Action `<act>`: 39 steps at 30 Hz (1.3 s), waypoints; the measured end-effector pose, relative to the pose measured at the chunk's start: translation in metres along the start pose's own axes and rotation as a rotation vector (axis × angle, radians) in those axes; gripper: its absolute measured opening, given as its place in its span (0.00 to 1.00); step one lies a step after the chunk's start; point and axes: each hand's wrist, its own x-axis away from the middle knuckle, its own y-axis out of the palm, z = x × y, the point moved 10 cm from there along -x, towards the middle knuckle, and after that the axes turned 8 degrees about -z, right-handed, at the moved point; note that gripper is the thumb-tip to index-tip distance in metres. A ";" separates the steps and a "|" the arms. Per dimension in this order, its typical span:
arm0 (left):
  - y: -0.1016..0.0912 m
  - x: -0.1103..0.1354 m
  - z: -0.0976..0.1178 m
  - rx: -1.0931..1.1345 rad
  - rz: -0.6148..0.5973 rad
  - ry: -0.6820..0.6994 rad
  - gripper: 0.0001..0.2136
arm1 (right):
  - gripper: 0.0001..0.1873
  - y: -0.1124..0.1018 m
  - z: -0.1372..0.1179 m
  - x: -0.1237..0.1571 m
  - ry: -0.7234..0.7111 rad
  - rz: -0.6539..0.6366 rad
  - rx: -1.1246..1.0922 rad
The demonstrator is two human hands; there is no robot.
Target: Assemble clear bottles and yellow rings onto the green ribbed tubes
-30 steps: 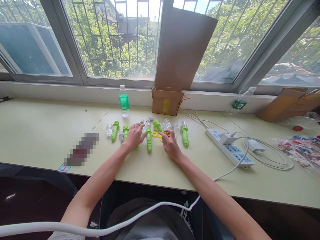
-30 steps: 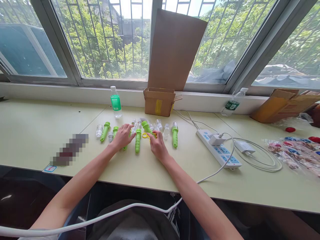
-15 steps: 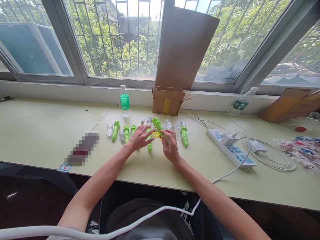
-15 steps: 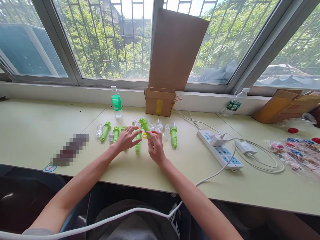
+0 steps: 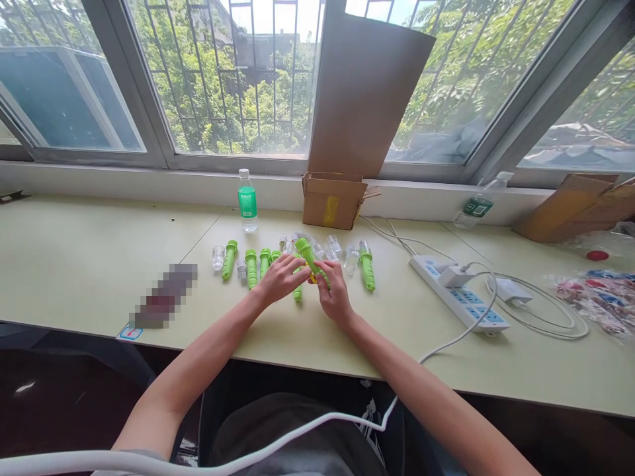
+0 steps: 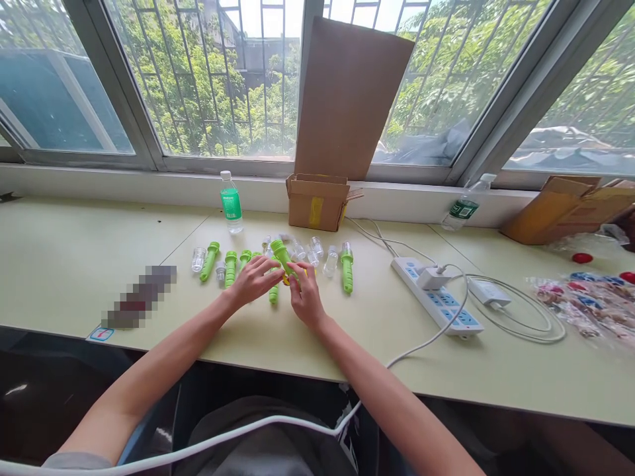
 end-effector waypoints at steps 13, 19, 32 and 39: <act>0.000 0.006 -0.037 -0.062 0.050 -0.262 0.11 | 0.18 -0.002 0.015 0.001 0.038 -0.004 -0.089; -0.009 0.021 -0.071 -0.053 0.169 -0.538 0.05 | 0.20 -0.006 0.008 0.002 0.009 0.000 -0.032; -0.006 0.022 -0.080 0.099 0.138 -0.549 0.03 | 0.20 0.004 -0.004 0.003 -0.109 -0.115 0.032; -0.002 0.019 -0.074 0.133 0.079 -0.488 0.05 | 0.18 0.005 -0.003 0.003 -0.107 -0.129 -0.006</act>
